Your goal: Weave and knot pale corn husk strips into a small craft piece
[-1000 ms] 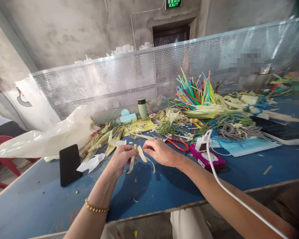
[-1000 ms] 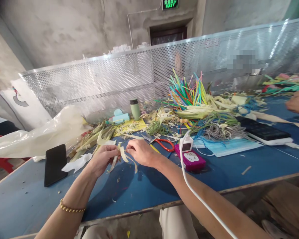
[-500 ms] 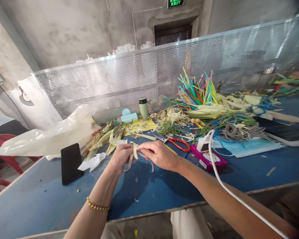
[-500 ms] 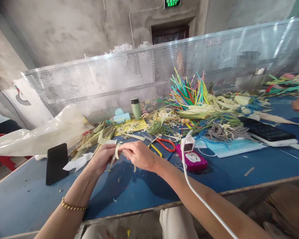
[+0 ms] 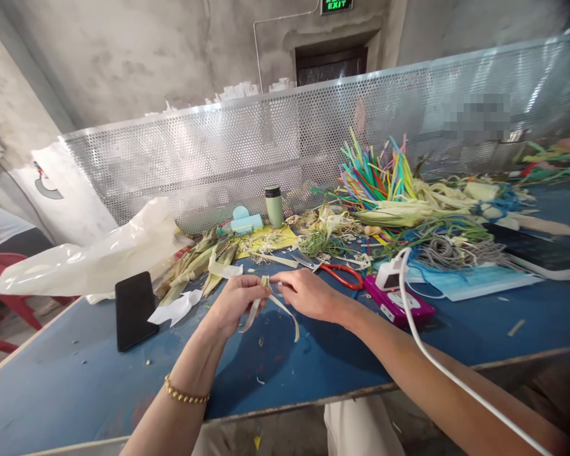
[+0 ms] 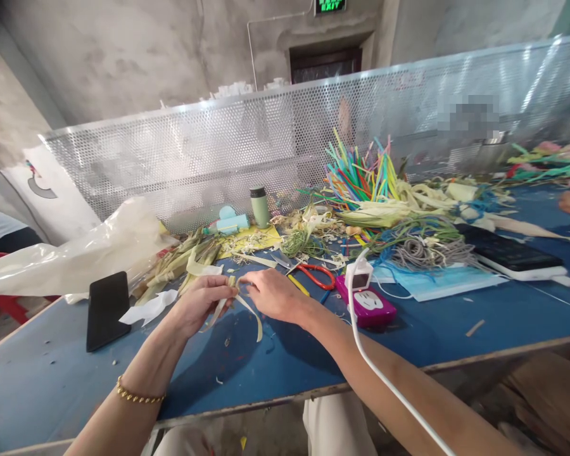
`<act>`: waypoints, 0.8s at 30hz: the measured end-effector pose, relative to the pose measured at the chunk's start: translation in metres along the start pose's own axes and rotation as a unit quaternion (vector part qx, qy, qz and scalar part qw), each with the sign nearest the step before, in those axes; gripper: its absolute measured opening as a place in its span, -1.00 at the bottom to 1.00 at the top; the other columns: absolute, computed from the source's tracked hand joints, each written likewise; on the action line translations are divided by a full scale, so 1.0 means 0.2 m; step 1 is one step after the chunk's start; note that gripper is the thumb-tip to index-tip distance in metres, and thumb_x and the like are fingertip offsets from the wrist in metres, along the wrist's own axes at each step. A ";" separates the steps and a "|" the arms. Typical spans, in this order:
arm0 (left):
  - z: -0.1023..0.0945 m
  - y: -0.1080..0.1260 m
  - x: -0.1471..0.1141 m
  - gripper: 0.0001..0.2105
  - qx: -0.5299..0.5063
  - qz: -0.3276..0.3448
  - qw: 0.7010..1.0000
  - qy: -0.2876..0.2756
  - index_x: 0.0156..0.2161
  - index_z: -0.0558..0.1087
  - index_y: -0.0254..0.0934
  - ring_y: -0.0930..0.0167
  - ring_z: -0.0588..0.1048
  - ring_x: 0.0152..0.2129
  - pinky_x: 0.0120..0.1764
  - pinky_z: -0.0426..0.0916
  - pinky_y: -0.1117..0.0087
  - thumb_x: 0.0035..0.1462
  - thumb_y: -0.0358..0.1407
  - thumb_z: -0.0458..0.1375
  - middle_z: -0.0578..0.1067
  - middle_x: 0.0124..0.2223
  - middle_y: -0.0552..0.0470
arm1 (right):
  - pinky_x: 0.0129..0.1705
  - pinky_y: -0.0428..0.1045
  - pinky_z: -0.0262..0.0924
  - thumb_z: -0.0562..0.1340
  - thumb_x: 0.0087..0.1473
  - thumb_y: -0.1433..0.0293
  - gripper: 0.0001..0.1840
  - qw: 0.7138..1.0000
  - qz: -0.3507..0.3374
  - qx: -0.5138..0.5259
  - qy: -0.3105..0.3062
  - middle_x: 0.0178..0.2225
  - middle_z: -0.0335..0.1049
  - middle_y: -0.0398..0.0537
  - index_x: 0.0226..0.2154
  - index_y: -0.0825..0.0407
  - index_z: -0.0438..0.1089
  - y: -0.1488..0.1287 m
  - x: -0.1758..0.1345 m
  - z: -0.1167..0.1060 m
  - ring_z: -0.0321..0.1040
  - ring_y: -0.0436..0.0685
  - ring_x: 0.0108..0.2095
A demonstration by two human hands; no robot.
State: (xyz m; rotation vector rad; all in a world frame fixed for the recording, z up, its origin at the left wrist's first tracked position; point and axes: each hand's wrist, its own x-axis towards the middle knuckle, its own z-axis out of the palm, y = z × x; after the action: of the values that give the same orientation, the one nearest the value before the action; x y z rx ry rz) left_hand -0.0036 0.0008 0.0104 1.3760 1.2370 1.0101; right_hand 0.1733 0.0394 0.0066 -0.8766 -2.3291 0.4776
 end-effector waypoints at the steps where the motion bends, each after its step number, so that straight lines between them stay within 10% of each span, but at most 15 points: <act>1: 0.00 0.01 0.00 -0.83 0.009 -0.004 1.000 0.003 -0.62 0.35 -0.32 0.58 0.21 -0.75 -0.65 -0.01 0.51 -0.14 -0.29 0.18 0.33 -0.65 0.12 | -0.41 -0.10 0.11 0.10 0.05 0.52 -0.73 1.000 0.006 0.016 -0.002 -0.47 0.45 -0.06 -0.26 0.07 0.47 0.00 0.00 -0.01 0.31 0.01 -0.49; 8: 0.02 0.02 0.00 -0.87 0.050 -0.019 0.998 0.027 -0.65 0.34 -0.30 0.56 0.18 -0.78 -0.68 0.00 0.49 -0.20 -0.33 0.15 0.27 -0.72 0.14 | -0.62 -0.18 0.02 0.16 0.11 0.33 -0.83 0.947 0.060 0.290 -0.123 -0.57 0.35 -0.17 -0.35 0.13 0.35 -0.04 0.00 -0.08 0.12 -0.13 -0.67; 16: 0.01 0.02 0.00 -0.88 0.047 -0.016 0.999 -0.009 -0.64 0.36 -0.31 0.57 0.18 -0.78 -0.69 -0.01 0.50 -0.19 -0.32 0.14 0.29 -0.71 0.13 | -0.39 -0.09 0.26 0.26 0.06 0.27 -0.68 0.865 0.040 0.453 -0.214 -0.24 0.49 0.09 -0.19 0.16 0.40 0.00 -0.01 -0.11 0.41 -0.03 -0.47; 24: 0.02 0.02 -0.01 -0.87 0.070 -0.015 0.997 0.000 -0.63 0.34 -0.30 0.57 0.18 -0.78 -0.68 0.02 0.50 -0.18 -0.32 0.15 0.28 -0.70 0.15 | -0.51 -0.15 0.20 0.35 -0.07 0.21 -0.70 0.912 0.032 0.397 -0.094 -0.51 0.40 -0.14 -0.44 0.13 0.44 -0.03 0.00 -0.08 0.28 -0.09 -0.58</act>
State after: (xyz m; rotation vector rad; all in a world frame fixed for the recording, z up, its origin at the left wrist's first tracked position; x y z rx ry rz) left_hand 0.0007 -0.0013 0.0128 1.4606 1.3455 0.9169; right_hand 0.1809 0.0360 0.0215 -0.5098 -1.9655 1.4570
